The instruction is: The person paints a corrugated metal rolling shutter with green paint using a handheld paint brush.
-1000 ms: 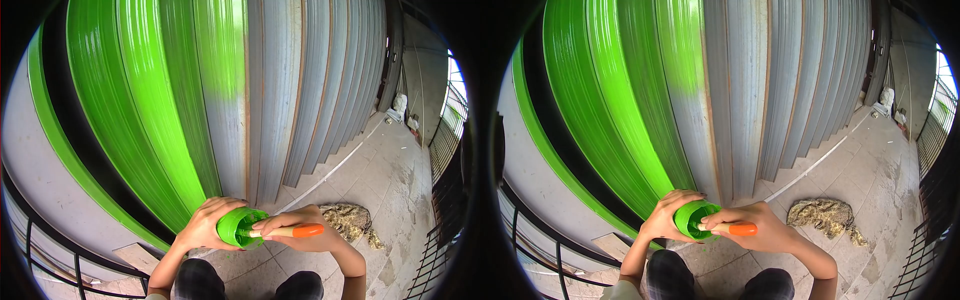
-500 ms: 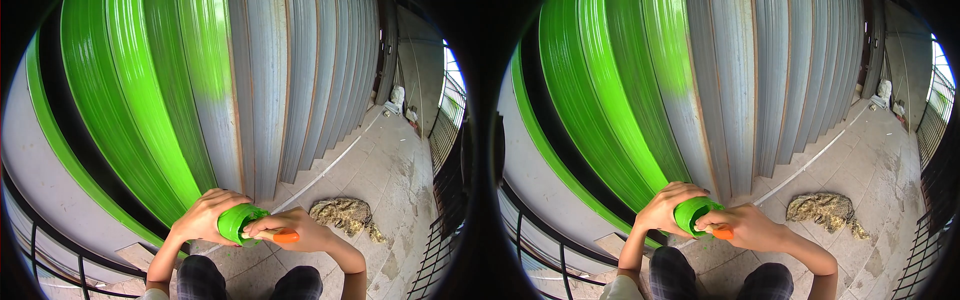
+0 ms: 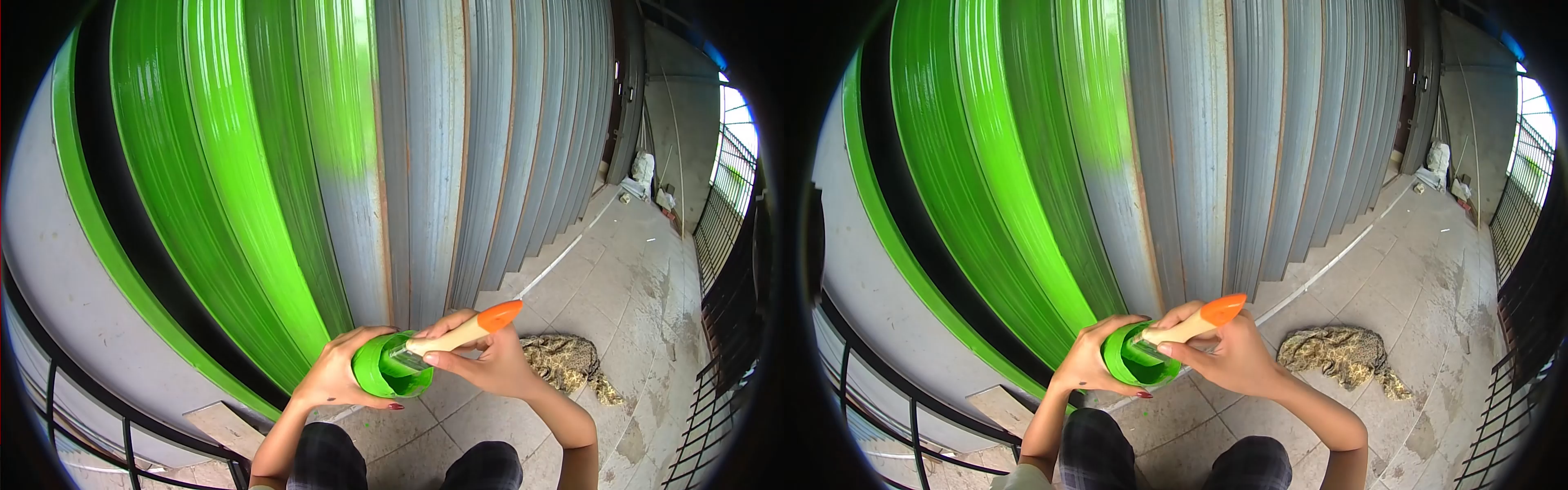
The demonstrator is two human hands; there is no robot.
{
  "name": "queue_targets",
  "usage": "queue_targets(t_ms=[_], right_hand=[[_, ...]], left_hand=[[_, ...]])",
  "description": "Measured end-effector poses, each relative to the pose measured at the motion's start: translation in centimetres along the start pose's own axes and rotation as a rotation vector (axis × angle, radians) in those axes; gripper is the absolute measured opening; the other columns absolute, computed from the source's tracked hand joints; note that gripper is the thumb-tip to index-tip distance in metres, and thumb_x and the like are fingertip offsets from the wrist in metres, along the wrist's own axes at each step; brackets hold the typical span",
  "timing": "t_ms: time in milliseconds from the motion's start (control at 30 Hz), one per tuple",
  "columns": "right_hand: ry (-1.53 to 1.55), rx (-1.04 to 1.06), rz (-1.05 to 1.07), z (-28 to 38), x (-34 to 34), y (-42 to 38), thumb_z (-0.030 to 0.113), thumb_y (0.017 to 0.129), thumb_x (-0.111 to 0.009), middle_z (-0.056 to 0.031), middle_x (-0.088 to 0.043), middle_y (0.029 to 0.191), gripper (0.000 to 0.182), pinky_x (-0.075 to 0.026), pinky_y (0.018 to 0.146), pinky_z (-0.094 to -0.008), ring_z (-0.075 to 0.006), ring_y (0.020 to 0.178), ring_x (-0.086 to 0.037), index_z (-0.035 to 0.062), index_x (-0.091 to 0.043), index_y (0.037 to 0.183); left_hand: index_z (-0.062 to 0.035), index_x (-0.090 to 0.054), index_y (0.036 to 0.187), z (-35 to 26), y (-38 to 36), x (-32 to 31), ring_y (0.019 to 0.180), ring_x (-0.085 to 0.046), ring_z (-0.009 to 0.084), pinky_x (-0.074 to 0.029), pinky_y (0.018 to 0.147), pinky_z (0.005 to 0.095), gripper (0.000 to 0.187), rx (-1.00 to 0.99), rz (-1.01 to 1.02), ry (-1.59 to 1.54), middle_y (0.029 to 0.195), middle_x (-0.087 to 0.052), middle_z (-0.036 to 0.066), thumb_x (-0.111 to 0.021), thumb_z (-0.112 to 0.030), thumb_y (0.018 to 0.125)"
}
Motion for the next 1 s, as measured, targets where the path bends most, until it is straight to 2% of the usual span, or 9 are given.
queue_targets(t_ms=[67,200,467,567,667,733,800,900,1000], right_hand=[[0.222,-0.076,-0.117,-1.2,0.4,0.0,0.003,0.088,-0.069,-0.0127,-0.069,0.104,0.024,-0.058,0.076,-0.0275,-0.0159,0.093,-0.068,-0.0045,-0.058,0.109],[0.383,-0.417,-0.213,-5.2,0.5,0.0,0.003,0.085,-0.072,-0.0114,-0.07,0.102,0.028,-0.058,0.073,-0.0271,-0.0158,0.086,-0.069,0.0034,-0.057,0.108],[0.619,-0.53,-0.316,-7.5,-0.1,0.7,0.004,0.089,-0.067,-0.014,-0.069,0.104,0.025,-0.06,0.079,-0.0336,-0.0212,0.094,-0.07,0.0027,-0.056,0.111],[0.588,-0.473,-0.349,-6.0,0.2,2.6,0.004,0.089,-0.067,-0.0143,-0.068,0.105,0.025,-0.061,0.078,-0.0331,-0.0208,0.093,-0.07,0.0026,-0.056,0.112],[0.271,-0.193,-0.417,-2.3,2.2,7.0,0.005,0.089,-0.069,-0.0112,-0.071,0.1,0.024,-0.058,0.073,-0.0273,-0.0146,0.086,-0.069,0.0029,-0.058,0.11],[0.083,0.21,-0.362,1.7,2.1,11.0,0.003,0.089,-0.069,-0.0127,-0.071,0.099,0.023,-0.057,0.075,-0.0259,-0.0129,0.087,-0.068,0.0005,-0.058,0.109],[-0.115,0.413,-0.374,4.6,0.7,14.4,0.003,0.089,-0.068,-0.014,-0.071,0.096,0.02,-0.056,0.074,-0.0254,-0.0131,0.083,-0.069,-0.0034,-0.061,0.107],[-0.48,0.424,-0.271,4.6,-1.5,18.8,0.004,0.088,-0.068,-0.0126,-0.072,0.085,0.02,-0.056,0.069,-0.0248,-0.0137,0.074,-0.07,-0.0044,-0.063,0.105],[-0.638,0.366,-0.198,1.9,-2.4,21.2,0.002,0.088,-0.067,-0.0158,-0.072,0.097,0.018,-0.06,0.076,-0.0296,-0.0185,0.087,-0.071,-0.0089,-0.062,0.102]], left_hand=[[-0.0025,-0.056,0.126,0.3,-0.6,-0.1,0.106,-0.065,0.03,-0.051,0.094,0.0399,0.09,0.046,-0.094,-0.039,0.117,-0.065,0.015,-0.094,-0.033,0.051],[-0.0004,-0.057,0.125,1.4,-1.6,0.1,0.107,-0.065,0.0294,-0.051,0.094,0.0383,0.091,0.178,-0.252,-0.033,0.117,-0.066,0.015,-0.094,-0.036,0.049],[0.0083,-0.056,0.121,3.5,-3.1,0.7,0.101,-0.069,0.0291,-0.052,0.092,0.0374,0.098,0.235,-0.377,0.049,0.11,-0.068,0.021,-0.095,-0.041,0.045],[0.0032,-0.057,0.123,5.3,-4.2,0.6,0.103,-0.068,0.0287,-0.053,0.091,0.0386,0.092,0.29,-0.437,-0.011,0.114,-0.067,0.018,-0.093,-0.04,0.05],[0.0048,-0.058,0.12,6.8,-5.0,0.5,0.099,-0.069,0.0277,-0.054,0.088,0.0377,0.09,0.284,-0.515,-0.117,0.109,-0.069,0.018,-0.093,-0.041,0.05],[0.0051,-0.059,0.118,7.0,-5.6,-0.1,0.097,-0.07,0.0265,-0.054,0.087,0.0368,0.089,0.268,-0.56,-0.14,0.106,-0.07,0.017,-0.094,-0.04,0.051],[0.0053,-0.06,0.117,7.0,-5.8,-0.4,0.096,-0.07,0.0253,-0.055,0.086,0.0361,0.087,0.254,-0.58,-0.179,0.104,-0.071,0.017,-0.094,-0.04,0.051],[0.0055,-0.06,0.117,6.6,-6.0,-0.6,0.095,-0.07,0.0243,-0.055,0.085,0.0355,0.086,0.236,-0.564,-0.26,0.104,-0.071,0.016,-0.094,-0.039,0.052],[0.0051,-0.06,0.116,6.5,-6.5,-0.4,0.094,-0.07,0.0245,-0.055,0.084,0.0354,0.084,0.218,-0.544,-0.301,0.103,-0.071,0.015,-0.094,-0.038,0.052]])
Point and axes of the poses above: each hand's wrist, its own y-axis towards the middle knuckle, its own x-axis out of the back of the hand, z = x × y, the point moved 7 cm from there along y, towards the middle knuckle
